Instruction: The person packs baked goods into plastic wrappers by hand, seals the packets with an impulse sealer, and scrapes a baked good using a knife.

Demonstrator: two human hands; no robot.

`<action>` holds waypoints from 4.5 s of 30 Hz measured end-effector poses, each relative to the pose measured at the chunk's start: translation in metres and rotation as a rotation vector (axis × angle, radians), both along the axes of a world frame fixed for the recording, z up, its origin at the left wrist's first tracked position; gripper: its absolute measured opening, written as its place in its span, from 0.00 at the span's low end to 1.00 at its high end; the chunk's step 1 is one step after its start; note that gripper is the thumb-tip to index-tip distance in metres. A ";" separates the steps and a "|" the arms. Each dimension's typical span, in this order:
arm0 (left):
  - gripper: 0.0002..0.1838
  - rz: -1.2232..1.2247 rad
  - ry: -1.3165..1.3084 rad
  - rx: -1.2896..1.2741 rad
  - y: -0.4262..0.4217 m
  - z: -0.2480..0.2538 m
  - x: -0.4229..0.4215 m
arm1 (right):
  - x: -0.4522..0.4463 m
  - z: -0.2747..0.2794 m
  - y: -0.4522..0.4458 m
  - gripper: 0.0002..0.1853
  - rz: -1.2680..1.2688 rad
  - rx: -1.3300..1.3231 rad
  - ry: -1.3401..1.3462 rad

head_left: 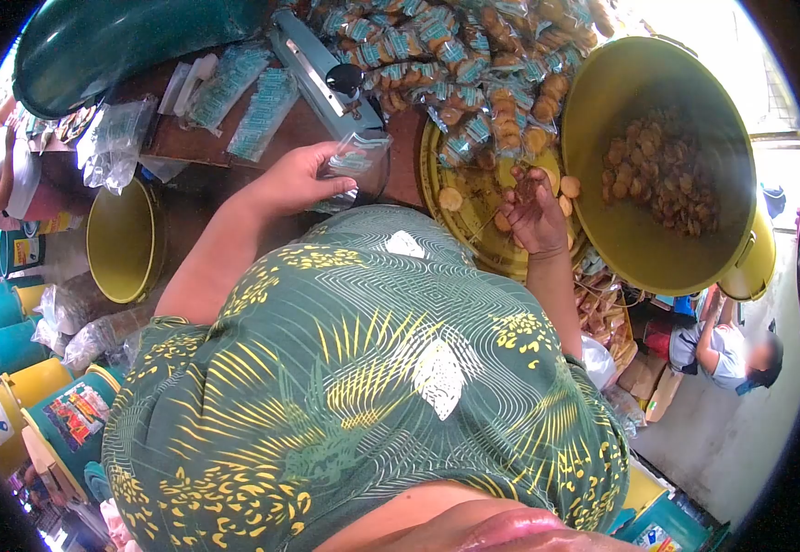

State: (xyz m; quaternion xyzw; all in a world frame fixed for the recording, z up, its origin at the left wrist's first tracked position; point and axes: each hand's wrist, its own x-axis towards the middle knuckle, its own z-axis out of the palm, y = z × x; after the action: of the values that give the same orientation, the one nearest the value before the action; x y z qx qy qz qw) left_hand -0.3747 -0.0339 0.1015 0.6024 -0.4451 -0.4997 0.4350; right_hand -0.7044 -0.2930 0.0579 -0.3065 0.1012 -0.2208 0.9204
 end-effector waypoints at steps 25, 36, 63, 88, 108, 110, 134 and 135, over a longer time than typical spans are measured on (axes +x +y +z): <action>0.25 0.018 -0.013 -0.004 0.007 -0.009 0.001 | 0.040 -0.001 0.011 0.22 0.061 -1.692 1.211; 0.25 0.026 0.066 -0.006 0.003 -0.005 0.000 | 0.039 0.003 0.006 0.20 0.232 -1.696 1.204; 0.24 -0.250 0.095 -0.082 -0.046 0.027 -0.029 | -0.010 0.002 0.010 0.11 -0.094 -0.114 0.204; 0.25 -0.402 -0.152 -0.092 -0.073 0.033 -0.077 | 0.031 0.087 0.055 0.08 -0.768 -0.946 0.344; 0.33 -0.455 0.146 0.001 -0.072 0.036 -0.095 | 0.044 0.093 0.093 0.09 -0.420 -1.485 0.535; 0.33 -0.503 0.200 0.056 -0.074 0.037 -0.096 | 0.041 0.084 0.088 0.09 -0.413 -1.381 0.597; 0.34 -0.496 0.305 0.060 -0.083 0.031 -0.093 | 0.025 0.092 0.034 0.10 0.029 -0.859 0.479; 0.34 -0.487 0.336 0.066 -0.083 0.030 -0.093 | 0.026 0.088 0.032 0.10 -0.058 -0.974 0.508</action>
State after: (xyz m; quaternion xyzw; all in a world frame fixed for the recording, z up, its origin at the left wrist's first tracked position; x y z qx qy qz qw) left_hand -0.4681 -0.1164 0.1319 0.4006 -0.4816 -0.6964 0.3501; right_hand -0.6789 -0.2612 0.1461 -0.7379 0.2145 -0.1867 0.6121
